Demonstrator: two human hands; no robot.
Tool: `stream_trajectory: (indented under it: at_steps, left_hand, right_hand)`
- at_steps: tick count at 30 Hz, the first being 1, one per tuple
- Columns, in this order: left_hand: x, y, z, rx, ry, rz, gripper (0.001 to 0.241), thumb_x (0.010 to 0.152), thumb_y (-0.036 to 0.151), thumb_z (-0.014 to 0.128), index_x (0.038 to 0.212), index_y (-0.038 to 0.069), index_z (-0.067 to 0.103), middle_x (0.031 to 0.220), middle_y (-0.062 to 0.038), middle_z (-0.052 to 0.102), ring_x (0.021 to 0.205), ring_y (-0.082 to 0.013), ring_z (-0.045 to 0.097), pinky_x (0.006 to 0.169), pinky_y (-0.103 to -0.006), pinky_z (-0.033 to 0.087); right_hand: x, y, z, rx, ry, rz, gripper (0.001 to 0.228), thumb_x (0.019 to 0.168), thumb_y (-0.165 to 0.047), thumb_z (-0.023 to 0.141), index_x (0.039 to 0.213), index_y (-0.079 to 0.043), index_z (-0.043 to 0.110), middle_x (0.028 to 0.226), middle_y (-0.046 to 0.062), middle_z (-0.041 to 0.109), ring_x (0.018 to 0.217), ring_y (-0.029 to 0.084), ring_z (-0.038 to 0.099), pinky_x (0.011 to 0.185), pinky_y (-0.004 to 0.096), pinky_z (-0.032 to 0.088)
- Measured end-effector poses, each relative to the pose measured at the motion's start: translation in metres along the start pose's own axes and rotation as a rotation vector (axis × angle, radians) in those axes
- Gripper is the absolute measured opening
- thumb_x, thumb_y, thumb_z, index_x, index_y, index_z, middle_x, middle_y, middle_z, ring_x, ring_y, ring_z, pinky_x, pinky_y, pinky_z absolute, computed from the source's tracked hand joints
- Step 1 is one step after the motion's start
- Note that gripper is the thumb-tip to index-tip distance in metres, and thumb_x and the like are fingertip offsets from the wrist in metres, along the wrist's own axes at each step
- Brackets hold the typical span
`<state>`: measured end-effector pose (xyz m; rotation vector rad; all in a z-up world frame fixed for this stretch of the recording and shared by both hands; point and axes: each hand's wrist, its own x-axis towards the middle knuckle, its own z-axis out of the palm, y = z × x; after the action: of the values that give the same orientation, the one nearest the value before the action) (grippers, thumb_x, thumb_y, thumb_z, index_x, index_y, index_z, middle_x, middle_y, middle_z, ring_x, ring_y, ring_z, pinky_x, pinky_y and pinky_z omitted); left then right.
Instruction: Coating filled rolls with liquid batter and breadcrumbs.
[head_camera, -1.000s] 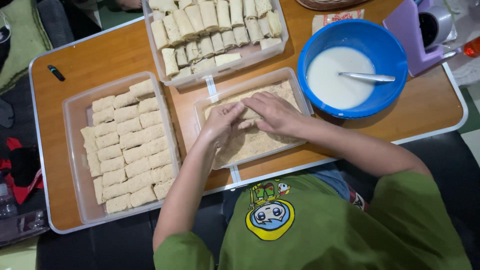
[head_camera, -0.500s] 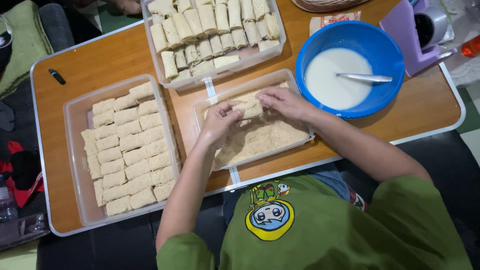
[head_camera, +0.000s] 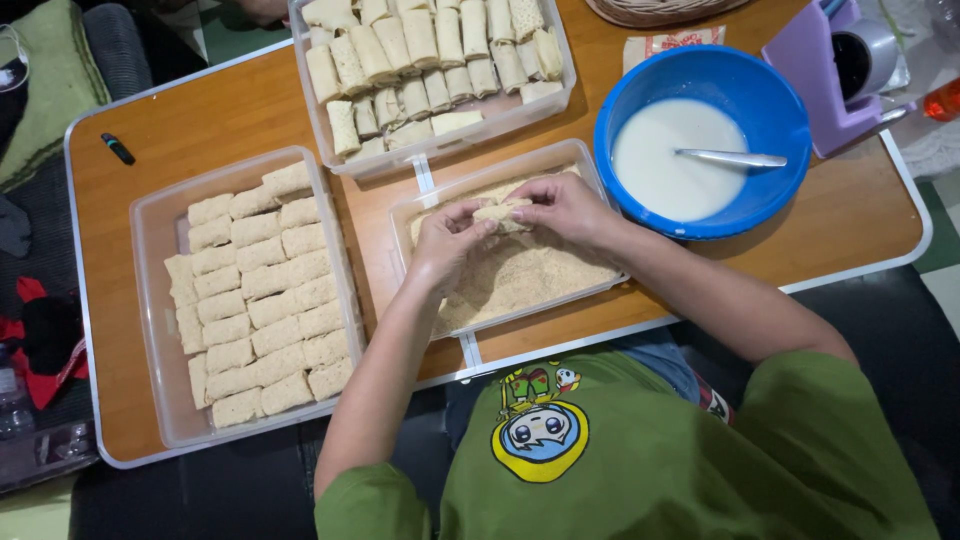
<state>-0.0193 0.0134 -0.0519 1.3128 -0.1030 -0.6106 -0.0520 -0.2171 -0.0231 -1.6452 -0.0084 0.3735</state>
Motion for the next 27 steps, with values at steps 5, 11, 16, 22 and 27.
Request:
stream_trajectory:
  at_steps: [5, 11, 16, 22, 27]
  left_hand:
    - [-0.003, -0.003, 0.001, 0.019, 0.009, 0.072, 0.032, 0.09, 0.001, 0.076, 0.12, -0.005, 0.07, 0.102, -0.01, 0.076, 0.089, -0.0121, 0.072, 0.081, -0.0254, 0.061]
    - [0.0, -0.014, -0.009, 0.106, 0.052, 0.075, 0.03, 0.09, 0.002, 0.079, 0.119, -0.004, 0.074, 0.091, -0.006, 0.073, 0.079, -0.0089, 0.065, 0.074, -0.0232, 0.056]
    - [-0.001, -0.015, -0.01, 0.118, 0.04, 0.05, 0.03, 0.091, 0.002, 0.079, 0.12, -0.004, 0.075, 0.086, -0.005, 0.071, 0.075, -0.0083, 0.064, 0.07, -0.0234, 0.055]
    - [0.0, -0.015, -0.01, 0.088, -0.007, 0.034, 0.029, 0.091, 0.004, 0.076, 0.119, -0.003, 0.073, 0.092, -0.006, 0.075, 0.08, -0.0083, 0.069, 0.073, -0.0235, 0.059]
    - [-0.006, -0.009, -0.012, 0.105, 0.002, 0.03, 0.029, 0.091, 0.002, 0.076, 0.119, -0.004, 0.072, 0.099, -0.009, 0.077, 0.084, -0.0108, 0.071, 0.076, -0.0257, 0.061]
  right_hand:
    - [0.005, 0.019, -0.001, -0.028, -0.052, -0.164, 0.024, 0.096, -0.015, 0.072, 0.115, 0.0, 0.073, 0.093, 0.001, 0.074, 0.083, 0.005, 0.065, 0.073, 0.023, 0.055]
    - [-0.016, -0.022, -0.003, -0.294, 0.109, -0.172, 0.024, 0.102, -0.019, 0.064, 0.119, -0.003, 0.071, 0.093, 0.004, 0.067, 0.074, 0.012, 0.063, 0.067, 0.028, 0.053]
    - [-0.017, -0.018, 0.001, -0.403, 0.078, -0.499, 0.024, 0.097, -0.017, 0.07, 0.115, -0.001, 0.07, 0.112, 0.01, 0.067, 0.097, 0.018, 0.067, 0.081, 0.031, 0.058]
    - [-0.016, -0.025, 0.012, -0.351, 0.092, -0.384, 0.015, 0.092, -0.015, 0.072, 0.101, -0.003, 0.073, 0.096, 0.009, 0.071, 0.09, 0.019, 0.07, 0.077, 0.031, 0.057]
    - [-0.019, -0.02, -0.005, -0.516, 0.147, -0.501, 0.012, 0.094, -0.004, 0.065, 0.104, -0.001, 0.072, 0.097, 0.008, 0.069, 0.089, 0.018, 0.068, 0.077, 0.032, 0.055]
